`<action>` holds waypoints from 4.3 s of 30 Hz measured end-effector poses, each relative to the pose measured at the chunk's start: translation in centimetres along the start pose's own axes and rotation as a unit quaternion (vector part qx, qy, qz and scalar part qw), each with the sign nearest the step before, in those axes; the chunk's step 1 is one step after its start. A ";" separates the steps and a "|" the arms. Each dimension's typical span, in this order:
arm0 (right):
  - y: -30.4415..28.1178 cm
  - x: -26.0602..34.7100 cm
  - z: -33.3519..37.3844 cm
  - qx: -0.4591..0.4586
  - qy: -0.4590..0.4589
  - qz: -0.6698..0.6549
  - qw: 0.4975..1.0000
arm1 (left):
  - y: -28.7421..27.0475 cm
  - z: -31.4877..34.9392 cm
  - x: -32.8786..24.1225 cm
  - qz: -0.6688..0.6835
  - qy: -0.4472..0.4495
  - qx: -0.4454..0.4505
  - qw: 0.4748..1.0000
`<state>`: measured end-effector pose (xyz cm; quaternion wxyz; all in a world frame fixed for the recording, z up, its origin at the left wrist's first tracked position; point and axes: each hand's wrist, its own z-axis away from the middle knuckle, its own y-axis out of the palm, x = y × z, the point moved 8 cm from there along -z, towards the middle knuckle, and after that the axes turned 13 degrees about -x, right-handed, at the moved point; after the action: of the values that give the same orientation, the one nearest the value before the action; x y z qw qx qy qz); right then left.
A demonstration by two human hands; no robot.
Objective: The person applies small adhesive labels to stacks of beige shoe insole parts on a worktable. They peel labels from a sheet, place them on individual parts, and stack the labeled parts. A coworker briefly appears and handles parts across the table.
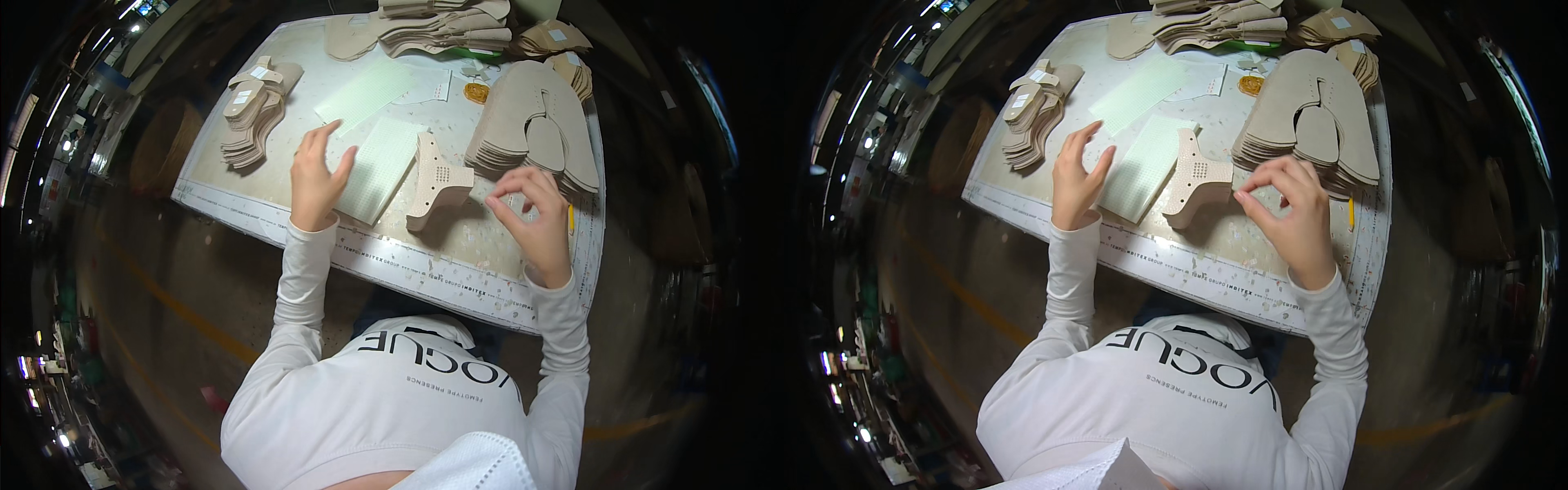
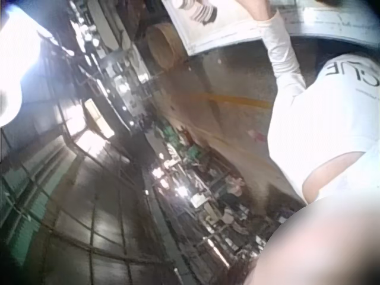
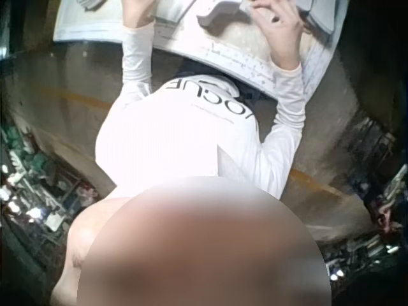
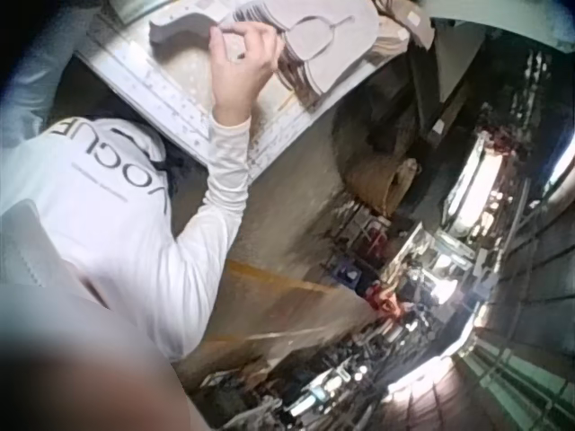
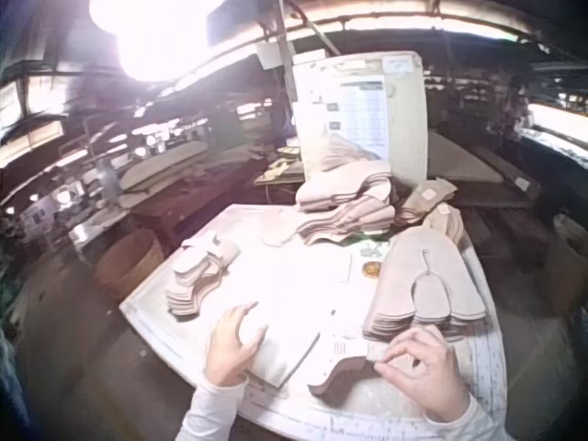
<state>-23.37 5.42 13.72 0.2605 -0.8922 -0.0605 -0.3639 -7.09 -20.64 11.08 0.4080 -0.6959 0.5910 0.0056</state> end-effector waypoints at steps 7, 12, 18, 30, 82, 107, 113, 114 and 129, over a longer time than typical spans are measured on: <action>5.5 -0.2 -3.1 0.075 -0.115 0.101 0.985 | 5.5 0.6 -10.7 0.114 0.134 0.204 0.963; 7.2 0.5 -2.5 0.085 -0.144 0.183 0.969 | 6.8 0.5 -10.9 0.057 0.155 0.211 0.963; 6.4 0.6 -3.6 0.023 -0.170 0.222 0.960 | 6.4 0.4 -10.5 0.084 0.129 0.223 0.963; 6.8 -0.2 -2.5 0.033 -0.112 0.188 0.975 | 6.6 0.8 -10.7 0.025 0.140 0.199 0.970; 6.4 -1.8 -4.2 -0.007 -0.034 0.025 0.999 | 6.1 0.7 -10.7 0.025 0.151 0.175 0.973; 9.4 -1.7 -3.3 0.120 -0.036 -0.036 0.992 | 6.5 1.4 -11.3 -0.029 0.151 0.153 0.976; 7.7 -2.1 -4.4 0.055 -0.054 0.023 0.997 | 6.1 1.2 -11.2 -0.003 0.152 0.163 0.975; 7.4 -2.2 -4.5 0.046 -0.056 0.016 0.997 | 6.0 1.0 -11.0 0.005 0.149 0.164 0.975; 7.1 -3.9 -3.9 0.016 -0.004 -0.068 0.998 | 5.8 0.9 -10.6 0.010 0.139 0.161 0.977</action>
<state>-26.49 -2.33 10.45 0.2492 -0.8831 -0.1284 -0.3761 -14.66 -11.24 12.38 0.4285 -0.6092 0.6421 -0.1816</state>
